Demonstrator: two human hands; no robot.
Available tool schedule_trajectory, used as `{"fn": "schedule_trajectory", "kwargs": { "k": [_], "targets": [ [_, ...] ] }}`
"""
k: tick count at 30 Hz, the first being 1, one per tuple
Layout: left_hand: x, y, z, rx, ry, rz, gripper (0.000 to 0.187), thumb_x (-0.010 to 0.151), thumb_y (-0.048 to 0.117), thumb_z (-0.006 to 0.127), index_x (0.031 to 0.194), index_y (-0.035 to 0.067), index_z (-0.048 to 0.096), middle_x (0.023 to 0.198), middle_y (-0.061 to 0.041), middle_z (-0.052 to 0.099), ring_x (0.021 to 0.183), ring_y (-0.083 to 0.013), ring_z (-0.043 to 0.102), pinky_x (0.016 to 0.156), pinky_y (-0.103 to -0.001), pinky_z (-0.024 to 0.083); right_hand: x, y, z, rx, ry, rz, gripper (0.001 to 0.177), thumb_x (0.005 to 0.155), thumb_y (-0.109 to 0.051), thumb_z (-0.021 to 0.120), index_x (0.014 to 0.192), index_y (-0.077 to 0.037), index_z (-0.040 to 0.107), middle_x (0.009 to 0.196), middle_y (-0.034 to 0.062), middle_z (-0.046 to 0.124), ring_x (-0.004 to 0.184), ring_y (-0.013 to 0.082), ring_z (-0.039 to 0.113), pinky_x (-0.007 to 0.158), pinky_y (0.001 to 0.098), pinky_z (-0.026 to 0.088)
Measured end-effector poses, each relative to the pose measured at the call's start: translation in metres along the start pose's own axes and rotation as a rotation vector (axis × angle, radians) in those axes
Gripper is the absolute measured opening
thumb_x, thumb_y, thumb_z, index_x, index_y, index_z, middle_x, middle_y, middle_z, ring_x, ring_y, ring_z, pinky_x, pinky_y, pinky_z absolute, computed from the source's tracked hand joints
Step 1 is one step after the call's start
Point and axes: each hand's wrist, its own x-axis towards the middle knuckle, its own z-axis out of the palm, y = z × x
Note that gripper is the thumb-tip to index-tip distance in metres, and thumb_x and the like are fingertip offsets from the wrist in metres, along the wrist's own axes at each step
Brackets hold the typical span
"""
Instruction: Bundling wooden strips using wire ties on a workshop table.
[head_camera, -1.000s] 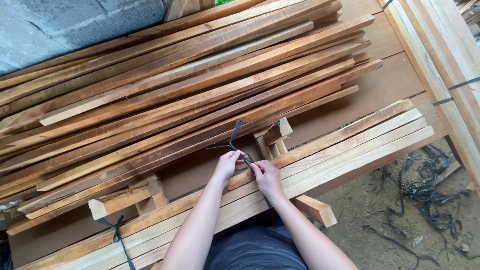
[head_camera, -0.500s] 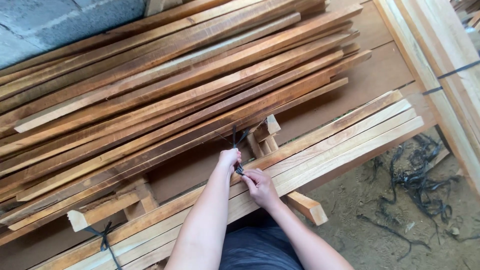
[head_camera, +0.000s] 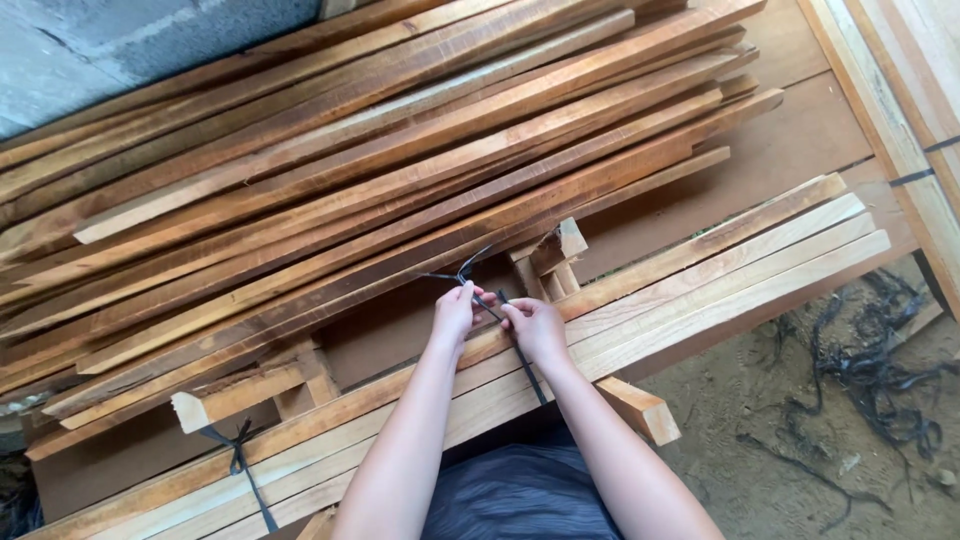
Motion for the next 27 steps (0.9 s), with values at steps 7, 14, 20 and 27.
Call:
{"fn": "schedule_trajectory", "kwargs": {
  "k": [7,14,20,27],
  "targets": [
    [-0.052,0.03,-0.011,0.113,-0.058,0.28,0.03,0.106,0.032,0.059,0.091,0.017,0.08,0.101,-0.003,0.081,0.109,-0.0106,0.066,0.094,-0.028,0.05,-0.005,-0.02,-0.005,-0.248,-0.063,0.005,0.016,0.083,-0.031,0.079,0.079,-0.016,0.079,0.062,0.0014,0.075,0.072,0.0202,0.075,0.066,0.0294,0.054],
    [-0.039,0.036,0.008,0.06,-0.289,0.274,0.024,0.104,0.027,0.061,0.096,0.016,0.081,0.087,-0.002,0.078,0.081,-0.0062,0.068,0.074,-0.022,0.057,-0.005,-0.009,-0.008,-0.452,-0.11,-0.172,0.018,0.092,-0.035,0.068,0.091,-0.023,0.082,0.083,0.0071,0.077,0.096,0.0325,0.073,0.081,0.0428,0.057],
    [-0.02,0.02,-0.021,0.167,-0.611,0.06,0.046,0.085,0.013,0.079,0.13,0.011,0.069,0.119,-0.002,0.073,0.106,-0.0129,0.064,0.091,-0.026,0.052,-0.015,-0.018,-0.013,-0.378,-0.114,-0.198,0.027,0.1,-0.034,0.059,0.087,-0.018,0.077,0.085,0.0123,0.076,0.098,0.0349,0.072,0.082,0.0435,0.055],
    [-0.008,0.009,-0.038,0.25,-0.511,-0.009,0.031,0.082,0.014,0.085,0.112,0.008,0.08,0.099,-0.012,0.079,0.094,-0.014,0.072,0.083,-0.022,0.058,-0.019,-0.027,-0.019,0.045,-0.196,-0.022,0.02,0.093,-0.016,0.071,0.106,-0.003,0.078,0.074,0.0085,0.077,0.046,0.0091,0.059,0.044,0.0208,0.045]
  ]
}}
